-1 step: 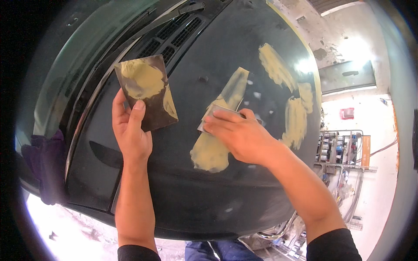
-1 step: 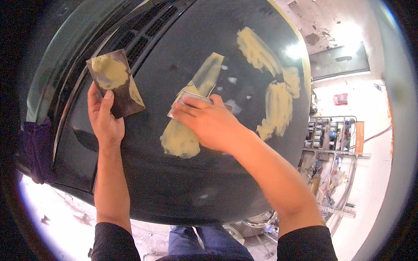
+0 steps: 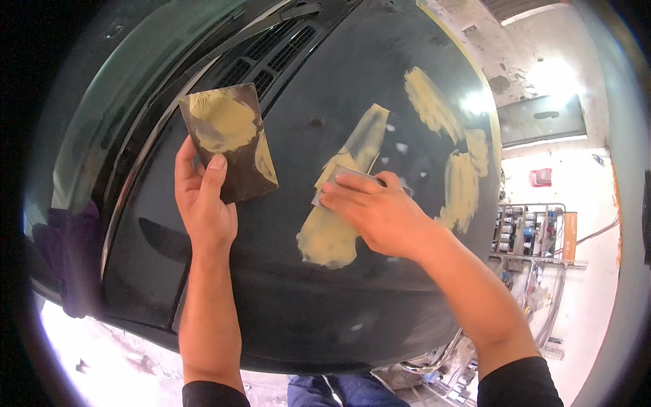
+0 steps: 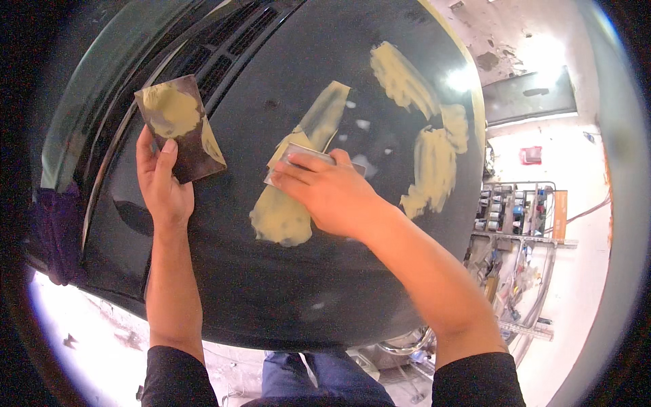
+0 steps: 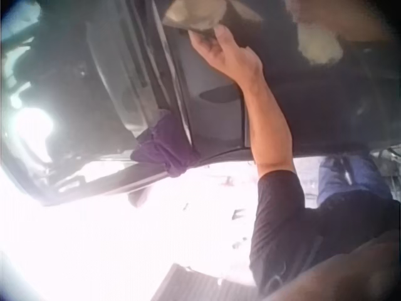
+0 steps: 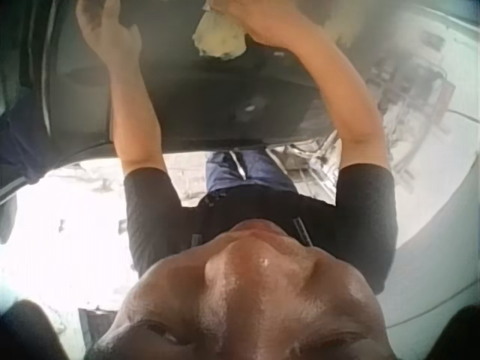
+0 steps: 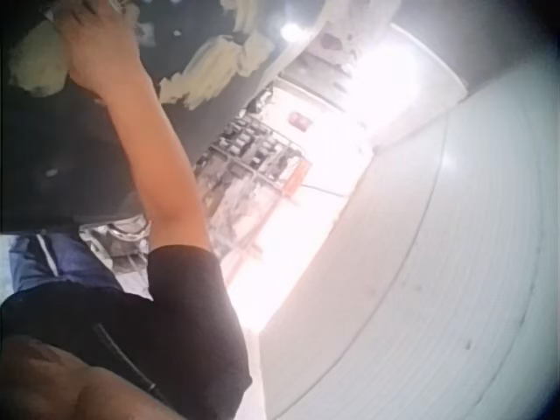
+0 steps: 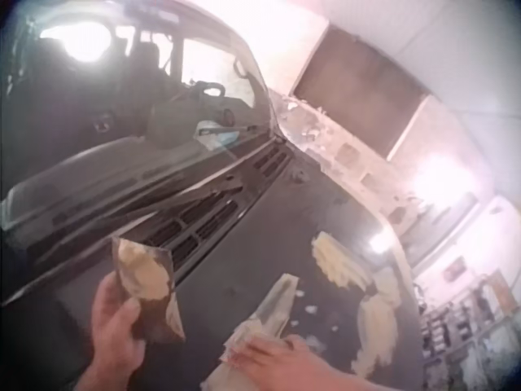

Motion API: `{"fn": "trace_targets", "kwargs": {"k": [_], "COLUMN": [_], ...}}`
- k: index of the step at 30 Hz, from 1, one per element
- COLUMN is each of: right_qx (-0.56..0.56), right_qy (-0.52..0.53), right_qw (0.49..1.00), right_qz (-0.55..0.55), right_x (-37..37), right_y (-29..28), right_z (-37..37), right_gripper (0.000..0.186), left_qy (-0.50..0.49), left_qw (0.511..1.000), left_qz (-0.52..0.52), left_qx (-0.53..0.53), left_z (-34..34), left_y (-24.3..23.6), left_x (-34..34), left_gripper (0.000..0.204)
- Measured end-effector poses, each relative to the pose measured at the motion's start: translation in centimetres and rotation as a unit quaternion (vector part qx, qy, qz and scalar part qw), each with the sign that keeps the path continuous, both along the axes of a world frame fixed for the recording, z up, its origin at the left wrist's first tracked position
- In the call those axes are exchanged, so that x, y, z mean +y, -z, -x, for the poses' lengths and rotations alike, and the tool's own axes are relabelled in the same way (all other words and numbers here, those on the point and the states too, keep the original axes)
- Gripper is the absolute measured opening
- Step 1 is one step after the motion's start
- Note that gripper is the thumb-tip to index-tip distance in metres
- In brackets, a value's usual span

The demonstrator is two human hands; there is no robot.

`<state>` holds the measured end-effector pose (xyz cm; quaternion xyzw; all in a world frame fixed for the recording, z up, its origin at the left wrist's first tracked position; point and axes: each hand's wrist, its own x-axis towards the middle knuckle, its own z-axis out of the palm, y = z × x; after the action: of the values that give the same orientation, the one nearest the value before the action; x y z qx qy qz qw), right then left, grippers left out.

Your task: The person applies body filler to the hood of a dark-colored car using a putty knife and a metal mixing card. They spread the filler in several strokes across the hood surface, then briefly touch the area with their hand before continuing to apply more filler.

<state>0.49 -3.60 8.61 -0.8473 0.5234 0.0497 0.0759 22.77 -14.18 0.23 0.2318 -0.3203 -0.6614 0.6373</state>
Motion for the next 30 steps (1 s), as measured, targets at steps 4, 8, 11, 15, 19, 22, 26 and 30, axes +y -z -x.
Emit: {"fn": "trace_targets", "kwargs": {"k": [4, 8, 11, 15, 19, 22, 26, 30], "right_qx": [0.025, 0.061, 0.017, -0.005, 0.023, 0.038, 0.001, -0.005], "right_qy": [0.02, 0.038, 0.047, 0.06, 0.061, 0.094, 0.196, 0.252], "right_qw": [0.999, 0.997, 0.999, 0.997, 0.996, 0.994, 0.979, 0.961], "right_qz": [-0.038, 0.006, -0.005, -0.04, -0.056, -0.05, -0.049, -0.112], "right_x": [1.8, -0.1, -3.7, -2.9, -1.0, -1.9, -5.1, -3.0], "right_y": [-0.8, -2.0, -1.5, -0.5, -1.0, -2.3, -1.7, -1.4], "right_z": [0.6, 1.8, 2.0, 2.9, 3.7, 3.9, 2.6, -0.2], "right_gripper": [0.049, 0.047, 0.046, 0.044, 0.047, 0.051, 0.051, 0.048], "left_qy": [-0.007, -0.007, -0.014, -0.001, -0.008, -0.009, -0.013, -0.028], "left_qw": [1.0, 1.0, 1.0, 1.0, 1.0, 1.0, 1.0, 0.999], "left_qz": [-0.004, -0.006, -0.007, 0.006, -0.001, -0.004, 0.008, -0.002], "left_qx": [0.0, -0.003, -0.009, -0.001, 0.0, -0.003, -0.013, -0.038], "left_z": [-0.7, -0.4, -0.4, -0.2, -0.5, -0.5, -0.3, -0.5], "left_y": [0.6, 0.8, 0.5, 0.3, 0.7, 0.6, 0.5, 0.7], "left_x": [-0.2, -0.1, -0.1, 0.0, 0.0, 0.0, 0.0, 0.0], "left_gripper": [0.041, 0.041, 0.041, 0.042, 0.042, 0.042, 0.043, 0.042]}}
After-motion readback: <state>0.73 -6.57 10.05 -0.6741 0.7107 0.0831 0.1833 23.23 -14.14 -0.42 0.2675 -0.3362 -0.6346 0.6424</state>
